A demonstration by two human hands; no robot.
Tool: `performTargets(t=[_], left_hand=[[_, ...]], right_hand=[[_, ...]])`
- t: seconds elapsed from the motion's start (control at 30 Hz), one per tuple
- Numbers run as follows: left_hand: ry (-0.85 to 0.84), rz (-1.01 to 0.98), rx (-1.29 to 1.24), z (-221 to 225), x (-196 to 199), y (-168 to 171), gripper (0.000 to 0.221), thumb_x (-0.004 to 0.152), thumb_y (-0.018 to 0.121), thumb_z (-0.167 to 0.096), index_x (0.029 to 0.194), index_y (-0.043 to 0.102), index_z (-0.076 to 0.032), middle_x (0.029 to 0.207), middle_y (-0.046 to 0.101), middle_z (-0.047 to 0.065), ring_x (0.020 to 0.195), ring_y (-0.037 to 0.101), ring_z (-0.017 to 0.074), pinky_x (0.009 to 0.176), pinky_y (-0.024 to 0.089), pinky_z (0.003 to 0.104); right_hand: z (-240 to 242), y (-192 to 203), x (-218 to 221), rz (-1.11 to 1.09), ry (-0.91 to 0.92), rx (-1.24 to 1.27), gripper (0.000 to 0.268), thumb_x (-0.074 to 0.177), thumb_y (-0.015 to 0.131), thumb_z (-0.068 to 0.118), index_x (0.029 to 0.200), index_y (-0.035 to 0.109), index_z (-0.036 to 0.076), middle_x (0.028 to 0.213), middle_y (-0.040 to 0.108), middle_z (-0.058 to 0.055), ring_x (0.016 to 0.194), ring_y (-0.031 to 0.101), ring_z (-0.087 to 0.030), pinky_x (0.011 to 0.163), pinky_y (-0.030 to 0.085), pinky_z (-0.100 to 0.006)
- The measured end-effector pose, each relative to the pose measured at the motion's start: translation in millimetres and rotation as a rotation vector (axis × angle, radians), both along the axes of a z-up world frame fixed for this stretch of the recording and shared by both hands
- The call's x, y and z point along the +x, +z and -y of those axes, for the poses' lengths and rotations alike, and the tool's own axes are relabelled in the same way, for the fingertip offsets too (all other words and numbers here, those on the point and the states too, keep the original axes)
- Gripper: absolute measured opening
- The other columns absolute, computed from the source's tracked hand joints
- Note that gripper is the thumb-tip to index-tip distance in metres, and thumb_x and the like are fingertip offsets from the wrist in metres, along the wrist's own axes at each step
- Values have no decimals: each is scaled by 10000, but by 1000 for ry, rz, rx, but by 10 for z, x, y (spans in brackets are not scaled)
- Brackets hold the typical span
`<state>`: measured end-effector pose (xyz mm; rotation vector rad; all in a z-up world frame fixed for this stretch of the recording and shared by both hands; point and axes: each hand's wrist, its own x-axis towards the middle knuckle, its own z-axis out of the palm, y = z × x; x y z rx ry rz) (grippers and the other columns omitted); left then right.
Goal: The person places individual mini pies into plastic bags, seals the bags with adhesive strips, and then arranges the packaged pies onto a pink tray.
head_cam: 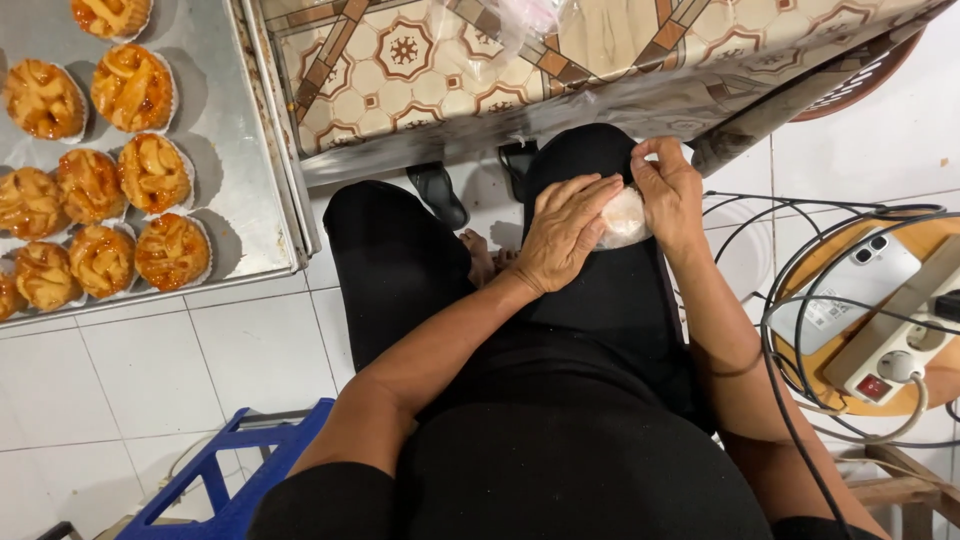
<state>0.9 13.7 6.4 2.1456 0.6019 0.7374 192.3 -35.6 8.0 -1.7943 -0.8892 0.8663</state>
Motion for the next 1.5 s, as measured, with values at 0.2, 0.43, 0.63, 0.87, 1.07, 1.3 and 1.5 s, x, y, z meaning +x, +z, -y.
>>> performTargets(t=[0.2,0.43,0.63,0.87,1.07,1.3,1.5], left_hand=[[16,4,-1,5,8,11,479,1135,324,-355,1578,442,-216,1565,529,-37,1484,454,211,1248,271,439],[9,6,41,-2,-15,5,481,1129,320,-314,1582,428,-193,1571,523,-25,1490,445,224,1250,279,446],[13,48,42,-9,-27,19,479,1126,326,-310,1571,446,-183,1569,523,-27,1495,435,219,1257,281,436],[-37,113,-191,-30,-103,101,532,1113,347,-437,1566,471,-188,1543,551,-35,1507,420,221,1265,238,435],[0,-27,1,33,10,50,926,859,780,-503,1597,376,-115,1559,466,125,1500,368,351,1235,226,555],[-25,229,-308,75,-89,601,1003,639,929,-50,1534,480,-100,1386,526,121,1330,542,334,1139,410,436],[-84,198,-386,108,-310,1776,844,692,912,-266,1428,531,-103,1275,579,85,1183,575,217,1089,449,316]], right_hand=[[-11,-62,71,89,16,-13,329,1063,646,250,1366,626,124,798,625,-113,797,633,-268,720,473,-401],[8,-272,52,-26,18,-142,568,1104,516,403,1561,418,80,1409,432,-328,1310,469,-518,1117,372,-562],[194,-552,42,-166,-142,-85,671,1124,387,567,1423,544,-13,1315,561,-324,1188,559,-466,1005,445,-521],[519,-23,-67,-209,-330,183,285,1087,534,210,1114,705,-16,1063,686,-153,951,704,-247,702,528,-308],[666,193,-308,-211,-221,284,215,996,644,84,1140,726,-53,712,562,-119,672,570,-190,605,468,-265],[523,998,-457,-157,-129,568,137,913,662,-78,1035,675,-139,872,646,-249,711,627,-267,621,511,-347],[544,1773,-498,-197,65,707,388,939,574,201,1146,605,-126,1059,606,-259,931,608,-318,815,514,-326]])
